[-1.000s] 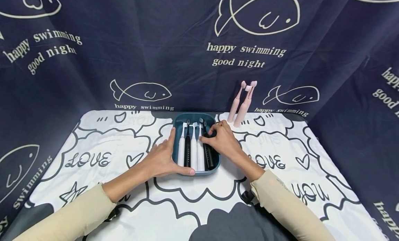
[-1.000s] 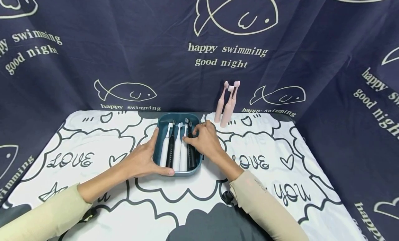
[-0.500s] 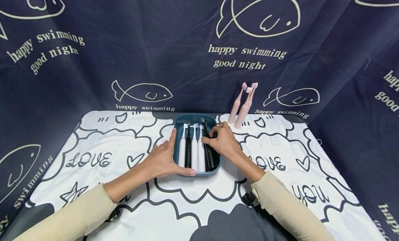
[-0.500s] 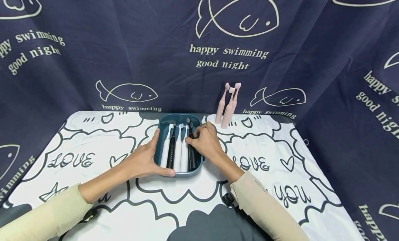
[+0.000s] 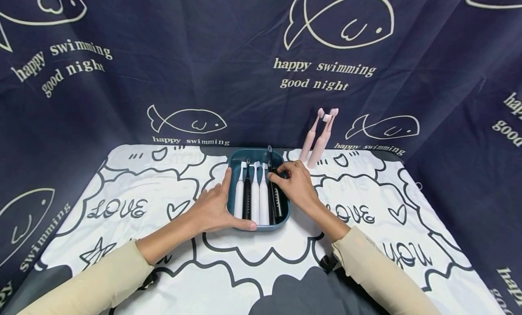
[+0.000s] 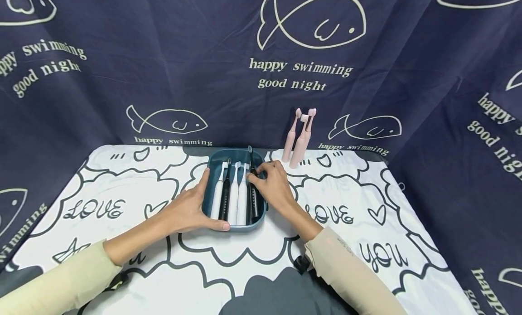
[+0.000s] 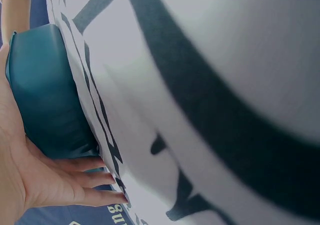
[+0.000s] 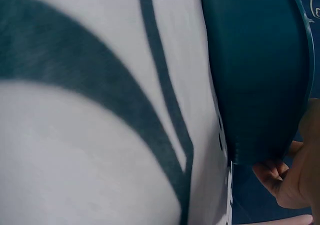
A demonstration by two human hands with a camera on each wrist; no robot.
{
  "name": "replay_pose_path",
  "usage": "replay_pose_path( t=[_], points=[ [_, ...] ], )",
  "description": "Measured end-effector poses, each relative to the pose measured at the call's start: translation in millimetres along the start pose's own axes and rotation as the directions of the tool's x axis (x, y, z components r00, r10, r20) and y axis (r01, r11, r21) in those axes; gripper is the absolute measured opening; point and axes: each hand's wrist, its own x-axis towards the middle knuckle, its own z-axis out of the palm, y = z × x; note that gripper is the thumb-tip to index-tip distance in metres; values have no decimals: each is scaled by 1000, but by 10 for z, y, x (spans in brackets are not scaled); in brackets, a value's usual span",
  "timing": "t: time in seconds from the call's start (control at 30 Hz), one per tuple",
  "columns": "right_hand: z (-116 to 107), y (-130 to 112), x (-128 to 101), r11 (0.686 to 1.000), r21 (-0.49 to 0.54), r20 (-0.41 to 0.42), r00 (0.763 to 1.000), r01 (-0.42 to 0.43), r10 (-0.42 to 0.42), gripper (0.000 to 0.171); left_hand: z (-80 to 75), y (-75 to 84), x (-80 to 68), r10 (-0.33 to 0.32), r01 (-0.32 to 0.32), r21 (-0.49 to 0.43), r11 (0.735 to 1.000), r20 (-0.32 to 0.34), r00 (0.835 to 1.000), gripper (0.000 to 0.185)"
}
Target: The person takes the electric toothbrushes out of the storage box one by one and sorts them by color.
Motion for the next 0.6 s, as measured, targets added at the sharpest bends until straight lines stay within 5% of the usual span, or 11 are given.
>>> replay_pose_path(
  t=[0.6],
  points=[
    [-55, 16, 10, 996, 86, -121, 992, -12, 23, 40, 1, -3, 2, 15, -15, -11, 1000, -13, 1000, 178]
  ],
)
